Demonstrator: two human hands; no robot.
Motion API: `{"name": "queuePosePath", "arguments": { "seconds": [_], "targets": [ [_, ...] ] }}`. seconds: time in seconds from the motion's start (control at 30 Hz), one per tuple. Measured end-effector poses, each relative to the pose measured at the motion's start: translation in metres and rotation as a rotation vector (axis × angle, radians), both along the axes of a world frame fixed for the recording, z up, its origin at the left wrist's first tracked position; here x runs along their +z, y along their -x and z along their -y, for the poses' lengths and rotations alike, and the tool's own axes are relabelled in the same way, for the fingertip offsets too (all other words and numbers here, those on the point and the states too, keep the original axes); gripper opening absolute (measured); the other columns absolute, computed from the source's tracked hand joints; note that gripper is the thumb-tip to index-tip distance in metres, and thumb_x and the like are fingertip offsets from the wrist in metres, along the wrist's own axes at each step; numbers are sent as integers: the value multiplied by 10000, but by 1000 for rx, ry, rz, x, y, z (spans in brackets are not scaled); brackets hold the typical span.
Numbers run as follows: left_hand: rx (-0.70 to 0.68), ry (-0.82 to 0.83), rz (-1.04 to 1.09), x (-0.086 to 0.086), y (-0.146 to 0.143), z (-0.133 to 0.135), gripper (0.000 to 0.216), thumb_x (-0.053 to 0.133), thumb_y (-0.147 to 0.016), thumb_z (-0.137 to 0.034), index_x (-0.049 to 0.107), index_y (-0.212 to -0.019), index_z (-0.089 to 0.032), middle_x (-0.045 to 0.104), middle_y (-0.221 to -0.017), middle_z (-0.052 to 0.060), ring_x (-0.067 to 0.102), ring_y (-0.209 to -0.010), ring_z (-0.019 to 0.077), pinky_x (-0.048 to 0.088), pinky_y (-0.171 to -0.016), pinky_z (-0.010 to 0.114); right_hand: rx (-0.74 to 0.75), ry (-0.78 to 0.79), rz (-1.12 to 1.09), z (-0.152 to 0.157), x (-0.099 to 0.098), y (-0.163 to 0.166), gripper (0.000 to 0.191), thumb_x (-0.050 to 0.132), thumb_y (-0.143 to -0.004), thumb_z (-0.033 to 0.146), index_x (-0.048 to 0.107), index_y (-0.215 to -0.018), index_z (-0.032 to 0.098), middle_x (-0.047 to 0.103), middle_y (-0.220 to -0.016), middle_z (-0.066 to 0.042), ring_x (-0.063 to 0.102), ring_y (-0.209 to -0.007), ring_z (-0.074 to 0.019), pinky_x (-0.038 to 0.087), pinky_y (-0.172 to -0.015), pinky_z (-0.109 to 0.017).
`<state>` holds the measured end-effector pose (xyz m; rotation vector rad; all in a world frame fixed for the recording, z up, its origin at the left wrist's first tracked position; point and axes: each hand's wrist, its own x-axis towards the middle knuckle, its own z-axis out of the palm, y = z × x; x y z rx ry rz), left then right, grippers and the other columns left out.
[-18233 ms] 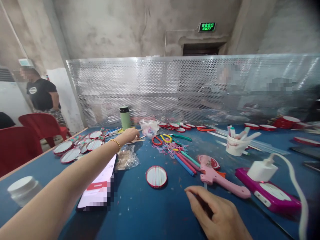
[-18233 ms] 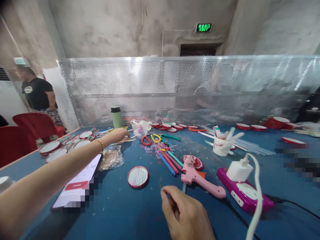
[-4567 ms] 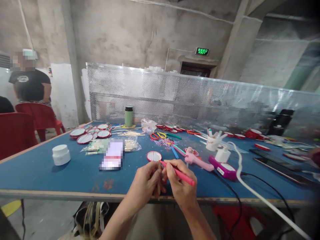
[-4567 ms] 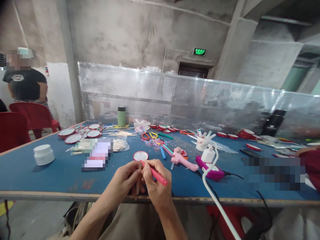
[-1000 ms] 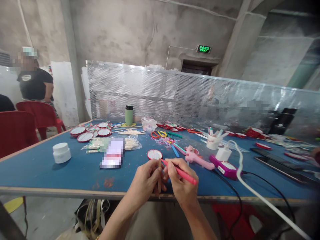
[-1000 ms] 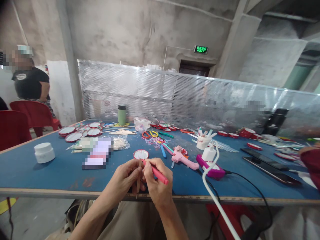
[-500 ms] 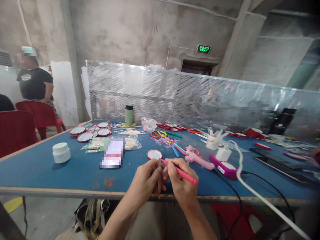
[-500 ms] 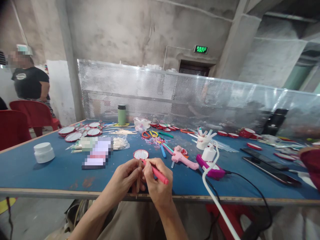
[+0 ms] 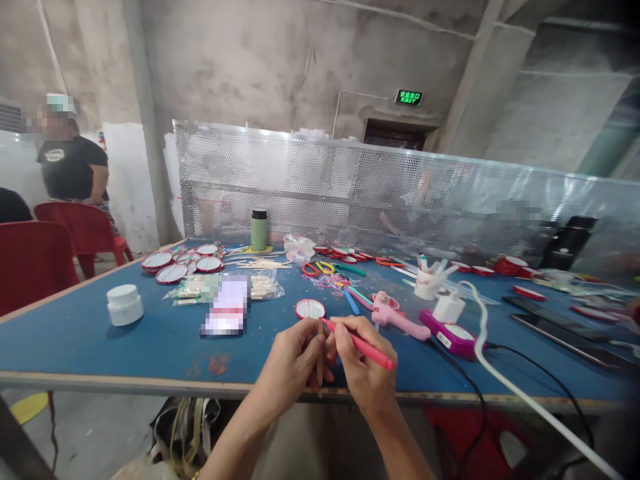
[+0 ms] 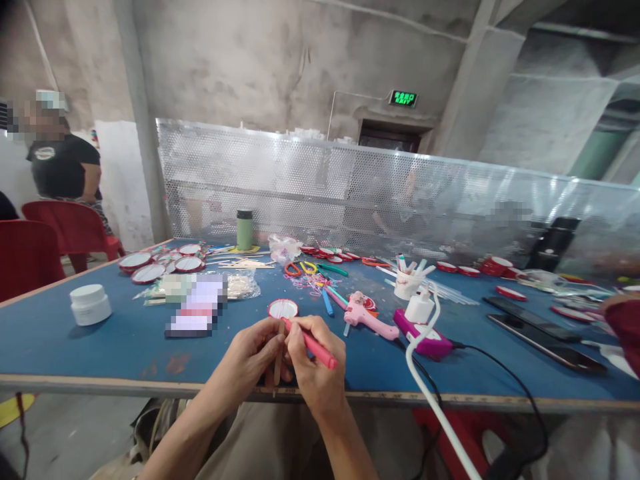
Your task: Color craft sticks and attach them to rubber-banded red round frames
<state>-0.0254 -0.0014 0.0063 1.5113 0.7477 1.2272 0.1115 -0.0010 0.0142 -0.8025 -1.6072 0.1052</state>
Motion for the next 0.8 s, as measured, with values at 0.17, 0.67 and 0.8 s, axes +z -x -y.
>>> {"name": "queuePosePath", "arguments": {
  "seconds": [0.17, 0.67, 0.8],
  "targets": [
    [7, -6, -28, 0, 0, -1, 230, 492, -936, -379, 512, -795, -199, 630, -569, -25, 549, -397, 96, 400, -382, 166, 7, -11, 19, 0, 0, -1, 153, 547, -959, 219, 677, -882, 199, 672, -657, 33, 629, -515, -107, 510, -528, -211],
    [-13, 8, -26, -4, 0, -3, 262, 493, -939, -412, 532, -796, -196, 635, -578, -11, 549, -413, 105, 413, -386, 174, 12, 14, -54, -2, -2, -1, 159, 554, -962, 241, 676, -867, 204, 704, -690, 26, 636, -481, -103, 533, -489, -207],
    [-30, 38, -4, -5, 0, -3, 281, 513, -932, -444, 534, -805, -194, 634, -586, -5, 585, -444, 120, 426, -380, 172, 53, 29, -55, 0, 2, -1, 161, 550, -975, 253, 664, -871, 205, 698, -705, 23, 637, -493, -104, 535, -494, -208]
  ]
}}
